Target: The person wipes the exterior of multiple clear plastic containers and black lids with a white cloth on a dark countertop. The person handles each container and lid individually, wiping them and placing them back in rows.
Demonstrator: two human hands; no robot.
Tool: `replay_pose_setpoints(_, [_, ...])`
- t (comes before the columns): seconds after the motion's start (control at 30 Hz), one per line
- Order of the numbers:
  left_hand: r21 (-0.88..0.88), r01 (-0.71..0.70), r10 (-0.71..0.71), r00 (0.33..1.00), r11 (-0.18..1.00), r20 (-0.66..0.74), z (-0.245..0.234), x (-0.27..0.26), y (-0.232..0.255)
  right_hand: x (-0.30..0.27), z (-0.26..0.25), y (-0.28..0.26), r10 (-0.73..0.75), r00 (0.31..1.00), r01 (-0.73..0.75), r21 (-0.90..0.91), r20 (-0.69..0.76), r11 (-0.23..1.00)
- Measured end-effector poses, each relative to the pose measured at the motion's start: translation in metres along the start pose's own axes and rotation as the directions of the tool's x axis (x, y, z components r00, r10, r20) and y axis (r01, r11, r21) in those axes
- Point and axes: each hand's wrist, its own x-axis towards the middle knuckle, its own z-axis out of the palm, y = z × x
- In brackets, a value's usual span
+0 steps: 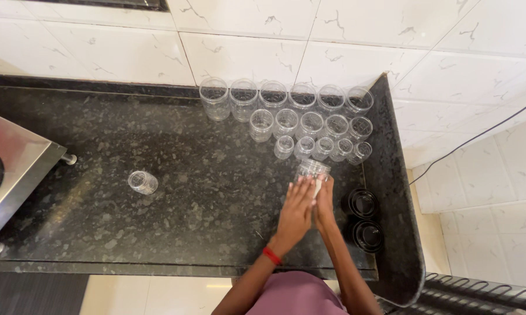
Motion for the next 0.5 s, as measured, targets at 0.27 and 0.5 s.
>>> replay_pose_setpoints(0.27, [-0.458,0.402,-0.524,0.833,0.793,-0.178,0.009,0.030,-0.068,0.002,-0.014,0.016,-0.005,0.988,-0.024,0.179,0.157,0.984])
replay_pose_setpoints(0.5, [-0.550,0.351,-0.570,0.766,0.758,-0.296,-0.007,0.009,-0.113,-0.007,-0.022,-0.006,0.142,0.962,-0.197,0.237,0.232,0.951])
